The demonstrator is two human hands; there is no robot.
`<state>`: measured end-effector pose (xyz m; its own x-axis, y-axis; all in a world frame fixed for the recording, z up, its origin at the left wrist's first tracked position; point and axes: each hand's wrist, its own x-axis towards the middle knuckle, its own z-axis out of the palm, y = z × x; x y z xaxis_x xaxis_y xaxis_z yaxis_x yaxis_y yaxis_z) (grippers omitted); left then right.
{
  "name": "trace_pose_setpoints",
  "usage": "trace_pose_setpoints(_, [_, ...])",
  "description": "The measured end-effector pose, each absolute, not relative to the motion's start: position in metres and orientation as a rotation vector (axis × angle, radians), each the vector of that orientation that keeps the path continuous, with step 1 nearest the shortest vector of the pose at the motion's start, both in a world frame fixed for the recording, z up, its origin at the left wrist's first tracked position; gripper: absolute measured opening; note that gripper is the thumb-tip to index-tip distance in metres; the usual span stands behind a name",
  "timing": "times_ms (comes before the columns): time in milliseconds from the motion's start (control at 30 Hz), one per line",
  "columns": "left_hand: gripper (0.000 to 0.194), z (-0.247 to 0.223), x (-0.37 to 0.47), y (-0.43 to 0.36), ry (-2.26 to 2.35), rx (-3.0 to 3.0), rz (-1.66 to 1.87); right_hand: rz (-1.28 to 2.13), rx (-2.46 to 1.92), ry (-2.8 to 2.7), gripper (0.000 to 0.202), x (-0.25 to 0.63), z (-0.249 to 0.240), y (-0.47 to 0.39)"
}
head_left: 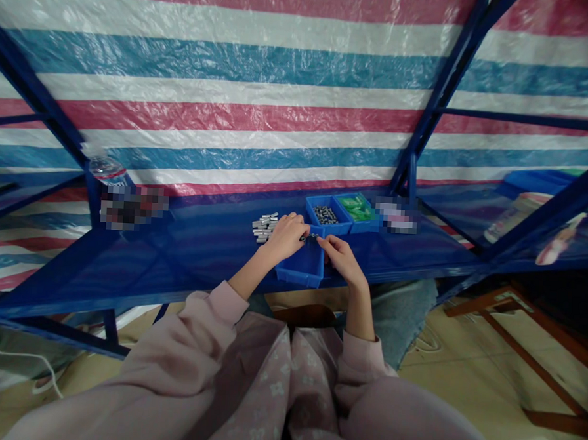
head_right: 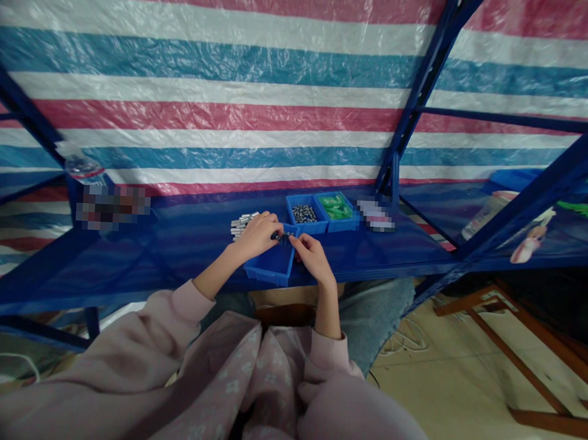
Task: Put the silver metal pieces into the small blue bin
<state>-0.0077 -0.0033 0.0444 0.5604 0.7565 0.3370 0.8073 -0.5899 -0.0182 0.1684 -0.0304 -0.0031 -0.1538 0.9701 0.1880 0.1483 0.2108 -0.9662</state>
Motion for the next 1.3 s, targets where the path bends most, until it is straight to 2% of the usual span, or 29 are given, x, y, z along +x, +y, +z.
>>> trace_pose_setpoints(500, [0.02, 0.043, -0.005, -0.004, -1.461, -2.558, -0.468, 1.073, -1.126, -1.528, 0.042, 0.168, -0.003, -0.031])
trace_pose_setpoints(600, [0.026, 0.044, -0.009, -0.004, -1.492, -2.564, -0.639, 1.076, -1.12, -1.53, 0.043, 0.168, -0.002, -0.031])
trace_pose_setpoints(767, [0.034, 0.029, -0.045, -0.008, -1.653, -2.306, -1.119, 1.081, -1.123, -1.521, 0.045, 0.168, -0.001, -0.031])
trace_pose_setpoints(967, [0.028, -0.002, -0.098, -0.014, -1.982, -1.833, -1.465, 1.072, -1.121, -1.531, 0.046, 0.169, -0.003, -0.031])
trace_pose_setpoints(1300, [0.02, -0.003, -0.075, -0.027, -1.798, -2.36, -0.851, 1.071, -1.128, -1.527, 0.045, 0.169, -0.003, -0.031])
